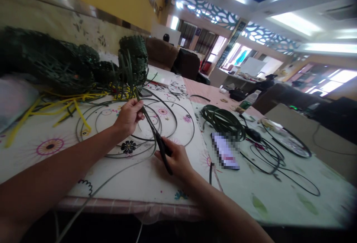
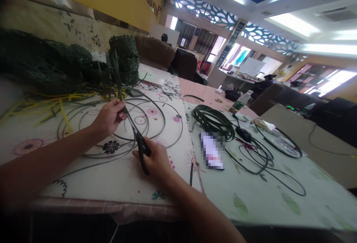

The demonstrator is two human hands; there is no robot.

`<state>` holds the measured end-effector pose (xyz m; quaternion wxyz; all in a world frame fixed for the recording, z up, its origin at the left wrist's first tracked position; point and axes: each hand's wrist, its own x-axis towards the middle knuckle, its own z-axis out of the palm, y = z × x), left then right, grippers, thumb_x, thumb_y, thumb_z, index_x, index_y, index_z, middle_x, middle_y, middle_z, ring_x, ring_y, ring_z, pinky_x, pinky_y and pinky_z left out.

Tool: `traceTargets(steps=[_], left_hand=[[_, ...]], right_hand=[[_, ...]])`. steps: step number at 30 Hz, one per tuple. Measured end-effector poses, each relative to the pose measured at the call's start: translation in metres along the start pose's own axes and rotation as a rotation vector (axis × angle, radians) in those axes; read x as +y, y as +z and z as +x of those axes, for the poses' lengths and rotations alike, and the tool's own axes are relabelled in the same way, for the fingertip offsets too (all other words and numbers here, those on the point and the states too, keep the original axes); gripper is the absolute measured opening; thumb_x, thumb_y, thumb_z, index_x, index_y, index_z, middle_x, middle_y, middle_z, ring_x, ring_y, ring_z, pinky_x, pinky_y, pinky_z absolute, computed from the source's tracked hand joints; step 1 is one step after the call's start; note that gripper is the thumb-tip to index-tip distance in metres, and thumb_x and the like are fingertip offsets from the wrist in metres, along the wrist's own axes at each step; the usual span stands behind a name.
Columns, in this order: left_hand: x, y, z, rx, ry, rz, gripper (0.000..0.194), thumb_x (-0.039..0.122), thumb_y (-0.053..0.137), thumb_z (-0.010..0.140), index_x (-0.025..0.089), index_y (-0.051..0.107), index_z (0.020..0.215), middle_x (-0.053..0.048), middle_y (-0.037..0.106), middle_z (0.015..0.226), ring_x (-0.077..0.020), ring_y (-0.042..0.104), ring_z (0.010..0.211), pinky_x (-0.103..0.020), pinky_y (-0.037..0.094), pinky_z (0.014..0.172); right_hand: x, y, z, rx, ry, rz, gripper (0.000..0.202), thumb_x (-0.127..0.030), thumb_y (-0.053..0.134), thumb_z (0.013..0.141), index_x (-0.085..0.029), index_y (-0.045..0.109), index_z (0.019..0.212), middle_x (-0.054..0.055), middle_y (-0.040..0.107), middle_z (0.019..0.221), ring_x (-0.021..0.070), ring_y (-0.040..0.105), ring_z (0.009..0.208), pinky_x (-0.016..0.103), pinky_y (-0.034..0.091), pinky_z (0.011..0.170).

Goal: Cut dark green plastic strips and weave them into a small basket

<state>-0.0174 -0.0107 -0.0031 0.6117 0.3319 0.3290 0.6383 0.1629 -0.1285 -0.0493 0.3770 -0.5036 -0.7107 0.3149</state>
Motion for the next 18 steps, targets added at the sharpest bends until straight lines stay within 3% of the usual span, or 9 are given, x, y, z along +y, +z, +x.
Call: traceTargets(steps=[6, 11, 18], left_hand=[[0.005, -0.006, 0.011, 0.036, -0.040, -0.086, 0.030, 0.003, 0.060, 0.085, 0.016, 0.043, 0.065, 0.006, 0.040, 0.055, -0.0022, 0.034, 0.040, -0.013, 0.028, 0.038], [0.003, 0.003, -0.003, -0.009, -0.009, -0.010, 0.030, 0.002, 0.055, 0.087, 0.017, 0.041, 0.065, 0.007, 0.041, 0.054, -0.0032, 0.034, 0.039, -0.014, 0.030, 0.039], [-0.001, 0.008, -0.012, 0.011, 0.027, -0.006, 0.028, 0.002, 0.053, 0.089, 0.017, 0.043, 0.067, 0.007, 0.041, 0.054, -0.0032, 0.035, 0.039, -0.014, 0.032, 0.039]], right_hand=[[-0.001, 0.002, -0.001, -0.010, -0.005, -0.014, 0.036, -0.037, 0.072, 0.082, -0.015, 0.071, 0.111, -0.005, 0.049, 0.066, 0.0098, 0.040, 0.059, 0.021, 0.033, 0.056], [0.000, 0.004, -0.002, 0.033, 0.019, -0.024, 0.043, -0.033, 0.073, 0.078, -0.017, 0.068, 0.118, -0.003, 0.057, 0.071, 0.0118, 0.049, 0.063, 0.022, 0.038, 0.060], [0.000, 0.003, -0.001, 0.028, 0.010, 0.009, 0.037, -0.036, 0.072, 0.081, -0.016, 0.069, 0.112, -0.005, 0.051, 0.068, 0.0103, 0.043, 0.060, 0.021, 0.034, 0.057]])
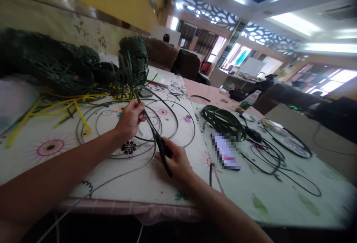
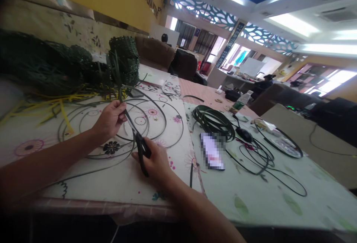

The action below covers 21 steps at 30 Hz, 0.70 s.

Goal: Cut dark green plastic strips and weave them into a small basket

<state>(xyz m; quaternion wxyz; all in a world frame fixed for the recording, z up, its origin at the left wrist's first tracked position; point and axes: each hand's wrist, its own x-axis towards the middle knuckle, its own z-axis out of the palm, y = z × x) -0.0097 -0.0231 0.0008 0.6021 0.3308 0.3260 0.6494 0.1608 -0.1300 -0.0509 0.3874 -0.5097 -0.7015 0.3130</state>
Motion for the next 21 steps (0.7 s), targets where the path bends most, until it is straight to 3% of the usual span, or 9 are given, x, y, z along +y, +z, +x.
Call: traceTargets(steps=[5, 10, 16, 21], left_hand=[[0.002, -0.006, 0.011, 0.002, -0.006, -0.045, 0.027, 0.001, 0.058, 0.084, 0.016, 0.045, 0.066, 0.007, 0.042, 0.055, -0.0032, 0.036, 0.041, -0.015, 0.031, 0.039], [0.004, -0.011, 0.020, 0.024, -0.001, -0.104, 0.029, 0.001, 0.057, 0.086, 0.015, 0.044, 0.065, 0.007, 0.041, 0.056, -0.0022, 0.036, 0.040, -0.014, 0.028, 0.037], [0.004, -0.002, 0.006, -0.018, 0.023, -0.053, 0.030, 0.000, 0.054, 0.088, 0.017, 0.042, 0.066, 0.007, 0.039, 0.053, -0.0029, 0.034, 0.039, -0.014, 0.029, 0.038], [0.005, 0.001, 0.001, -0.008, 0.006, -0.040, 0.029, 0.001, 0.054, 0.088, 0.017, 0.042, 0.067, 0.008, 0.039, 0.053, -0.0032, 0.033, 0.039, -0.015, 0.029, 0.038]], right_hand=[[-0.002, -0.002, 0.000, -0.047, -0.003, 0.041, 0.025, -0.033, 0.068, 0.083, -0.015, 0.070, 0.100, -0.006, 0.043, 0.065, 0.0092, 0.036, 0.059, 0.021, 0.031, 0.055], [-0.002, -0.001, 0.000, -0.034, 0.004, -0.018, 0.031, -0.032, 0.069, 0.080, -0.015, 0.069, 0.106, -0.005, 0.049, 0.066, 0.0100, 0.041, 0.059, 0.021, 0.033, 0.056], [0.001, 0.002, -0.001, 0.021, -0.003, -0.046, 0.036, -0.033, 0.070, 0.079, -0.017, 0.069, 0.111, -0.003, 0.057, 0.073, 0.0117, 0.047, 0.063, 0.022, 0.037, 0.061], [0.002, 0.002, -0.002, 0.023, -0.008, -0.054, 0.040, -0.035, 0.070, 0.079, -0.016, 0.068, 0.114, -0.004, 0.054, 0.069, 0.0114, 0.046, 0.060, 0.022, 0.036, 0.059]])
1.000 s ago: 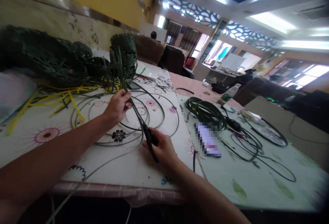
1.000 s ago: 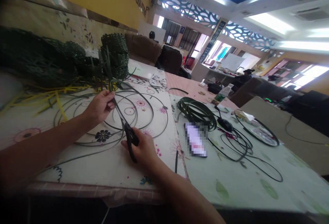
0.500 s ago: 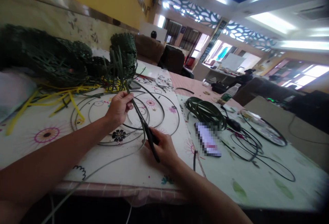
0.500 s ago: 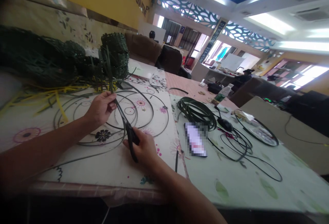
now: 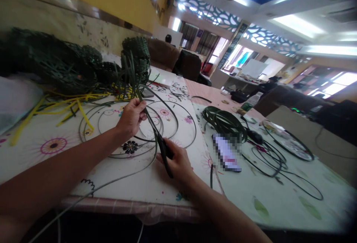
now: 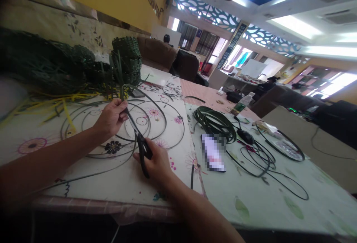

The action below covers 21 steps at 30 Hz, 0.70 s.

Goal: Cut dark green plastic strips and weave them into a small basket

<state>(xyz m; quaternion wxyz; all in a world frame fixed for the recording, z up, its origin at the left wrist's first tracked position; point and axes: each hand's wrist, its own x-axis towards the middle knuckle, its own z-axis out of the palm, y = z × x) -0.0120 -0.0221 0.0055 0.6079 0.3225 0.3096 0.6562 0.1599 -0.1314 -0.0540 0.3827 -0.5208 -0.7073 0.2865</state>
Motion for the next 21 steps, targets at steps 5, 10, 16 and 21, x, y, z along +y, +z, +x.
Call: traceTargets(steps=[5, 10, 16, 21], left_hand=[[-0.001, -0.007, 0.008, -0.003, -0.011, -0.036, 0.027, 0.003, 0.057, 0.085, 0.016, 0.044, 0.066, 0.007, 0.040, 0.053, -0.0033, 0.034, 0.040, -0.015, 0.028, 0.037], [-0.002, -0.010, 0.012, 0.008, -0.019, -0.038, 0.029, 0.004, 0.058, 0.085, 0.016, 0.041, 0.066, 0.007, 0.040, 0.055, -0.0022, 0.031, 0.038, -0.014, 0.024, 0.036], [-0.004, -0.004, 0.001, -0.047, -0.005, 0.036, 0.029, 0.006, 0.060, 0.085, 0.017, 0.041, 0.067, 0.008, 0.037, 0.053, -0.0029, 0.030, 0.038, -0.014, 0.025, 0.037], [-0.005, -0.004, -0.001, -0.037, -0.011, 0.024, 0.031, 0.006, 0.064, 0.082, 0.018, 0.039, 0.065, 0.008, 0.037, 0.052, -0.0031, 0.030, 0.038, -0.015, 0.025, 0.037]], right_hand=[[-0.002, -0.001, 0.000, -0.032, -0.033, 0.020, 0.031, -0.034, 0.067, 0.083, -0.015, 0.070, 0.107, -0.005, 0.049, 0.065, 0.0100, 0.042, 0.057, 0.021, 0.034, 0.055], [-0.003, 0.000, 0.000, -0.026, -0.013, -0.016, 0.032, -0.033, 0.067, 0.081, -0.015, 0.070, 0.107, -0.004, 0.052, 0.065, 0.0105, 0.044, 0.057, 0.021, 0.035, 0.056], [-0.003, -0.001, 0.000, 0.028, 0.001, -0.084, 0.041, -0.034, 0.068, 0.078, -0.016, 0.068, 0.115, -0.002, 0.061, 0.070, 0.0129, 0.051, 0.061, 0.023, 0.039, 0.060], [-0.005, -0.002, 0.001, -0.005, 0.004, -0.066, 0.035, -0.038, 0.067, 0.080, -0.017, 0.069, 0.108, -0.003, 0.055, 0.065, 0.0122, 0.047, 0.058, 0.022, 0.037, 0.058]])
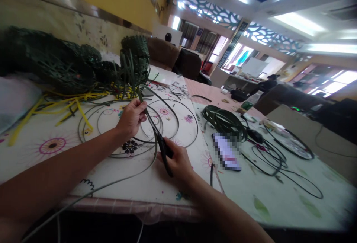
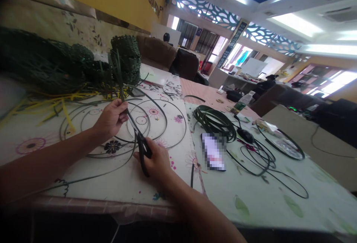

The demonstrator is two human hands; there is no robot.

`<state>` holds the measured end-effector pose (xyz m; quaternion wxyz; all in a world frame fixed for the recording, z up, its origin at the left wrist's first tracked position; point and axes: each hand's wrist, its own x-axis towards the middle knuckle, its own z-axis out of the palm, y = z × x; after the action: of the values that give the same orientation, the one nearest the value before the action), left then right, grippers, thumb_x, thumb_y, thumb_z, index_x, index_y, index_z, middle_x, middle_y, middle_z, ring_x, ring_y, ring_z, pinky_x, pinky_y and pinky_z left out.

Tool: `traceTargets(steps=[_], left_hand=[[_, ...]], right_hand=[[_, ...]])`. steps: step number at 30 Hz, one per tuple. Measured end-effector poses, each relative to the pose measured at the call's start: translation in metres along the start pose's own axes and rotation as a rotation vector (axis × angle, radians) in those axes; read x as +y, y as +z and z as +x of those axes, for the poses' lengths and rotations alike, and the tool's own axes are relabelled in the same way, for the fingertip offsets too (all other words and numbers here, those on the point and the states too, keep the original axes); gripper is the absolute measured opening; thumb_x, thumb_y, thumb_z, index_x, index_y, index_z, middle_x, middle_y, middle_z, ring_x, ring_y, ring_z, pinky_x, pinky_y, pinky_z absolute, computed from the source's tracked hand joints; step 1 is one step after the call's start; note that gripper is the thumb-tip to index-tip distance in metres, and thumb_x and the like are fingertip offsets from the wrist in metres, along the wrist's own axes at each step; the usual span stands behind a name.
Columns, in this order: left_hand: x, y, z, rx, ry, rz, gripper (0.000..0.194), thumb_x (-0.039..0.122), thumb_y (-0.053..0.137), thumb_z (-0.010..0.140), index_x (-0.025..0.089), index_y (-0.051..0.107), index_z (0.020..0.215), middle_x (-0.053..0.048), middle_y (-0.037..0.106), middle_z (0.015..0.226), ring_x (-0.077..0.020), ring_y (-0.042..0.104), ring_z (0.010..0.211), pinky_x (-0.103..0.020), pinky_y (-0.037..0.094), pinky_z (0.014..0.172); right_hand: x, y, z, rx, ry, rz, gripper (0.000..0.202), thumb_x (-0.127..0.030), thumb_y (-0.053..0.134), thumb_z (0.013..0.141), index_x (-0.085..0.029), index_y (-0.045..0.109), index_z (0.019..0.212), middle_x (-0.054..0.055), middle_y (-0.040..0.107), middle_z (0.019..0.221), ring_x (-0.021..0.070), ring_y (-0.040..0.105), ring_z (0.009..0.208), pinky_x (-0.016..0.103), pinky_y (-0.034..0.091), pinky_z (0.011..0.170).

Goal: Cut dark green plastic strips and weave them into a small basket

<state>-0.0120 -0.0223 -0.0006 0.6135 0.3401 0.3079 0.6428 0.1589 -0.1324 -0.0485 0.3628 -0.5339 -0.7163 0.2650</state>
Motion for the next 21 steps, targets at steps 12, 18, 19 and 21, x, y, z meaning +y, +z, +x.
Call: traceTargets(steps=[12, 18, 19, 21], left_hand=[[-0.001, -0.006, 0.012, 0.042, -0.049, -0.040, 0.032, 0.007, 0.064, 0.083, 0.018, 0.039, 0.067, 0.008, 0.038, 0.053, -0.0026, 0.032, 0.038, -0.013, 0.025, 0.036], [-0.003, 0.001, 0.000, 0.036, -0.006, -0.034, 0.031, 0.004, 0.061, 0.084, 0.017, 0.040, 0.066, 0.007, 0.039, 0.055, -0.0030, 0.035, 0.041, -0.013, 0.031, 0.039], [-0.002, 0.001, 0.001, 0.045, 0.001, -0.046, 0.030, 0.003, 0.061, 0.083, 0.017, 0.040, 0.065, 0.007, 0.040, 0.056, -0.0028, 0.035, 0.042, -0.013, 0.032, 0.040], [-0.001, 0.000, 0.004, 0.050, -0.015, -0.069, 0.029, 0.002, 0.062, 0.081, 0.016, 0.042, 0.065, 0.007, 0.041, 0.057, -0.0023, 0.036, 0.042, -0.013, 0.031, 0.040]], right_hand=[[0.001, -0.001, 0.002, -0.013, 0.042, 0.001, 0.032, -0.035, 0.071, 0.077, -0.016, 0.071, 0.102, -0.003, 0.057, 0.066, 0.0120, 0.048, 0.059, 0.022, 0.036, 0.057], [0.003, 0.000, 0.005, 0.007, 0.041, 0.004, 0.034, -0.035, 0.070, 0.077, -0.016, 0.071, 0.105, -0.003, 0.056, 0.067, 0.0126, 0.047, 0.061, 0.022, 0.038, 0.060], [0.003, 0.000, 0.005, 0.006, 0.037, 0.019, 0.032, -0.035, 0.070, 0.077, -0.016, 0.071, 0.103, -0.003, 0.055, 0.066, 0.0120, 0.046, 0.060, 0.022, 0.037, 0.058], [0.002, -0.001, 0.004, -0.008, 0.026, 0.047, 0.027, -0.035, 0.069, 0.079, -0.016, 0.070, 0.098, -0.005, 0.051, 0.064, 0.0110, 0.043, 0.058, 0.021, 0.034, 0.056]])
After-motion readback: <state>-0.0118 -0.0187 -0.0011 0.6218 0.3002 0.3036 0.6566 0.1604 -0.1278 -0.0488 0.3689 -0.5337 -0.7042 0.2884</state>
